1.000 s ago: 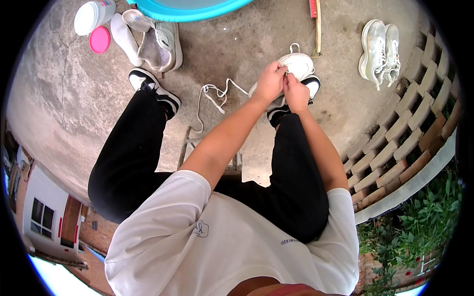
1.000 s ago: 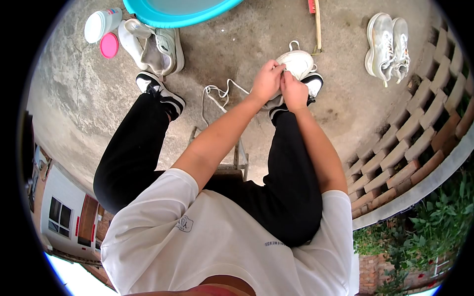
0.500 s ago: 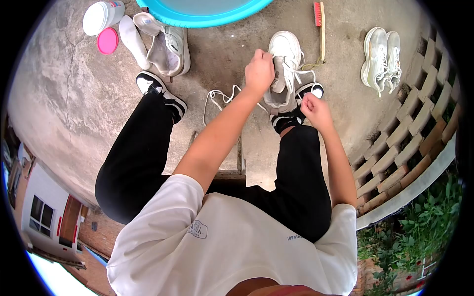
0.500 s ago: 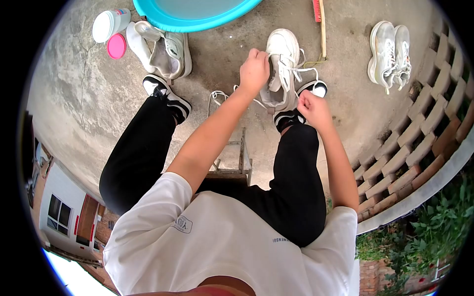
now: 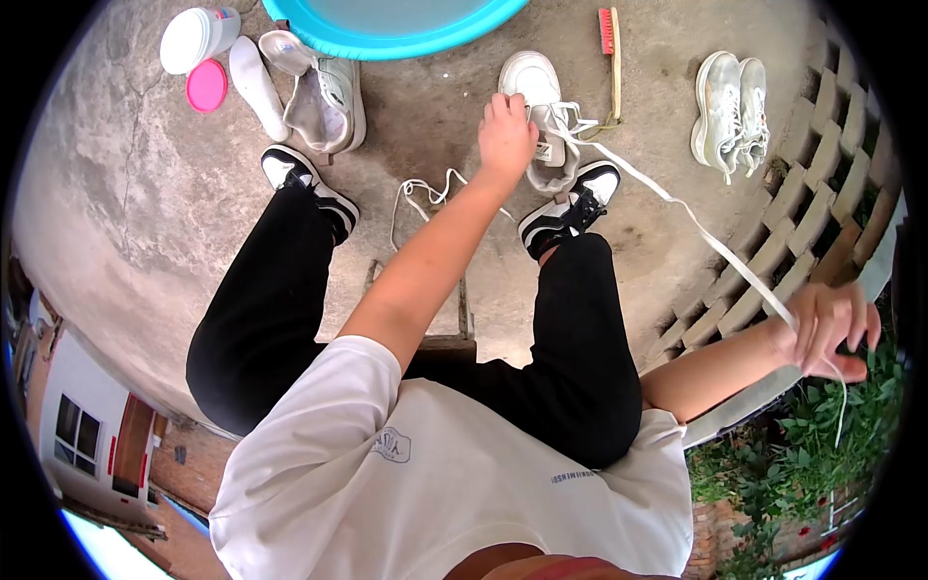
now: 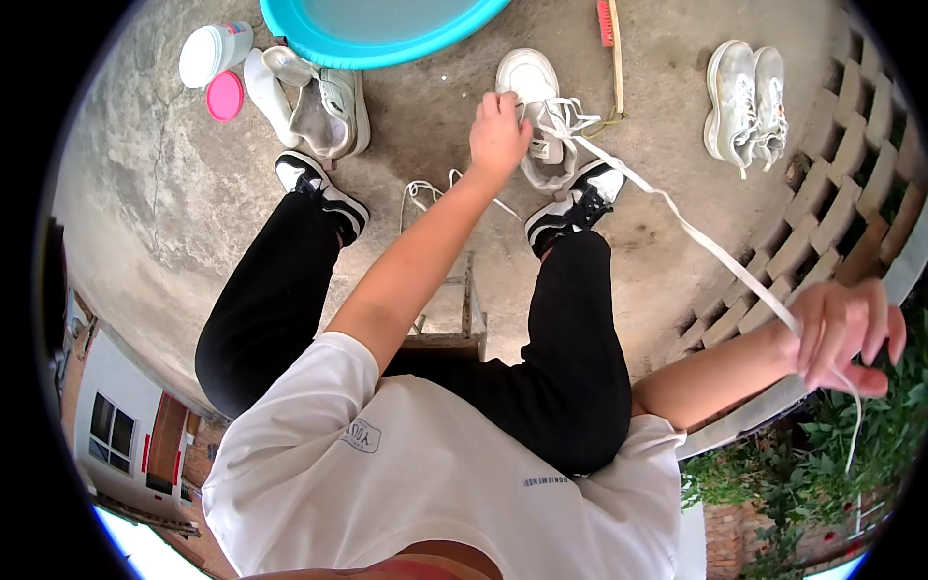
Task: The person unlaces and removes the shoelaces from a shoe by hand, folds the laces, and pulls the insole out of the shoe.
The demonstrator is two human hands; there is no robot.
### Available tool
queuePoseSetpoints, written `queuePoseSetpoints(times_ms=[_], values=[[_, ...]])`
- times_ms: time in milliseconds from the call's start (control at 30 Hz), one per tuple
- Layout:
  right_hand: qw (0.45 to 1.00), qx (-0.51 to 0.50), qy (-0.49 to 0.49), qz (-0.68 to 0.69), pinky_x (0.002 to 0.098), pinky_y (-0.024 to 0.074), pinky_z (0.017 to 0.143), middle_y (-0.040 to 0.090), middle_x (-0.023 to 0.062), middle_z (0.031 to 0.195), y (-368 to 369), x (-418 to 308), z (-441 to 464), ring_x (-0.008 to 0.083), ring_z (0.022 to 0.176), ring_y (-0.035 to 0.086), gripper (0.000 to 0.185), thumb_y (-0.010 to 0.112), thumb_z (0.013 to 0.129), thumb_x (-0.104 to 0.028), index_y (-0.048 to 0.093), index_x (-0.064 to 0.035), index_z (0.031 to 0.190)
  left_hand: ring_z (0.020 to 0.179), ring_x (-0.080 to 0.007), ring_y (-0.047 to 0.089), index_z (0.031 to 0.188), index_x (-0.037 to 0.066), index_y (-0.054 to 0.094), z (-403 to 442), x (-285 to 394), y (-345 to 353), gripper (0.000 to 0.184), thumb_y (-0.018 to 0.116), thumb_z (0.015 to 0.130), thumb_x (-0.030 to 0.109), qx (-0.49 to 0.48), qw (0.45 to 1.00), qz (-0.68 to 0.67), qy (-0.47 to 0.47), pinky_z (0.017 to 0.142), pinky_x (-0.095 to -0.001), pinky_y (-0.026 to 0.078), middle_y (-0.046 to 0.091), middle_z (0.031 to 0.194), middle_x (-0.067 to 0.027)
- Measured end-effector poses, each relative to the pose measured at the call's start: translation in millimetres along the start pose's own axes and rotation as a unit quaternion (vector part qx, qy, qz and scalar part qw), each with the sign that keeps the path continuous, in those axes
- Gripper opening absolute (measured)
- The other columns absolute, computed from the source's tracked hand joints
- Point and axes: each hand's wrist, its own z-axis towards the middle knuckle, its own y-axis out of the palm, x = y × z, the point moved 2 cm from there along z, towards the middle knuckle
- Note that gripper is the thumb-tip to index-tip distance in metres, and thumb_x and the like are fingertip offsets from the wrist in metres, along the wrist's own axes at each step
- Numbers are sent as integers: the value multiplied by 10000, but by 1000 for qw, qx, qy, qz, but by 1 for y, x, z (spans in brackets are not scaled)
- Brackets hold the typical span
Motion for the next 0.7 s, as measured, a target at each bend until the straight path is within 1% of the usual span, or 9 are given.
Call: queuePoseSetpoints(times_ms=[33, 67, 100, 167, 267, 367, 433, 533, 700], values=[[992, 64, 95, -56, 200, 364, 300, 558, 192, 1200, -44, 23, 4, 120, 387, 486, 483, 606, 909, -347, 484, -51, 1272, 1027, -323, 538, 1054, 85, 581, 4, 2, -1, 338, 698, 750, 174, 20, 1000, 9, 6, 785, -435, 498, 506, 1126, -118], [936, 235, 201, -170, 167, 309, 291, 590, 215, 1100, -86, 62, -3, 79, 362, 398, 670, 452, 954, -517, 361, 19, 1347, 1027, -323, 538, 1054, 85, 581, 6, 3, -3, 338, 698, 750, 174, 26, 1000, 7, 7, 785, -435, 498, 506, 1126, -118], [859, 255, 371, -245, 183, 254, 295, 609, 209, 1041, -120, 102, -16, 62, 343, 329, 770, 323, 943, -632, 362, 1, 1381, 1047, -319, 524, 1072, 102, 586, 5, 6, -4, 365, 709, 735, 172, 3, 999, 18, 34, 811, -438, 483, 502, 1143, -115], [733, 124, 611, -273, 187, 213, 326, 635, 115, 776, -120, 177, -34, 44, 325, 282, 721, 351, 942, -628, 416, -49, 1366, 1075, -297, 502, 1090, 158, 621, 9, 7, -1, 383, 718, 720, 172, -4, 998, 2, 69, 840, -437, 454, 501, 1177, -99], [645, 167, 586, -461, 214, 205, 349, 584, 46, 609, -148, 241, -42, 36, 352, 306, 624, 455, 913, -613, 580, -45, 1140, 1070, -288, 503, 1075, 177, 650, 12, 0, 5, 359, 705, 721, 169, 11, 993, -6, 118, 824, -426, 450, 504, 1173, -83], [655, 140, 526, -524, 234, 276, 358, 593, 69, 603, -192, 279, -48, 76, 369, 408, 601, 504, 888, -612, 604, -24, 957, 1062, -254, 503, 999, 174, 687, 12, 2, 6, 282, 689, 717, 157, 10, 991, -23, 129, 815, -404, 444, 526, 1147, -42], [493, 206, 336, -775, 397, 481, 569, 632, 118, 635, -182, 281, -38, 278, 576, 631, 589, 542, 894, -541, 584, 46, 925, 1060, -244, 504, 979, 170, 694, 11, 4, 7, 273, 695, 707, 153, -6, 990, -36, 137, 817, -399, 442, 533, 1138, -30], [546, 291, 376, -690, 397, 490, 577, 617, 137, 609, -192, 284, -30, 300, 585, 640, 476, 594, 890, -445, 597, 29, 927, 1056, -231, 503, 949, 171, 712, 12, 5, 9, 250, 709, 700, 146, -25, 991, -14, 128, 821, -397, 436, 541, 1134, -10], [604, 309, 332, -655, 289, 493, 524, 616, 114, 656, -221, 288, -42, 186, 530, 607, 301, 573, 929, -274, 605, 20, 983, 1104, -251, 478, 1226, 176, 593, 8, 7, 3, 597, 756, 651, 175, -48, 993, -48, 95, 866, -401, 414, 517, 1228, -1]])
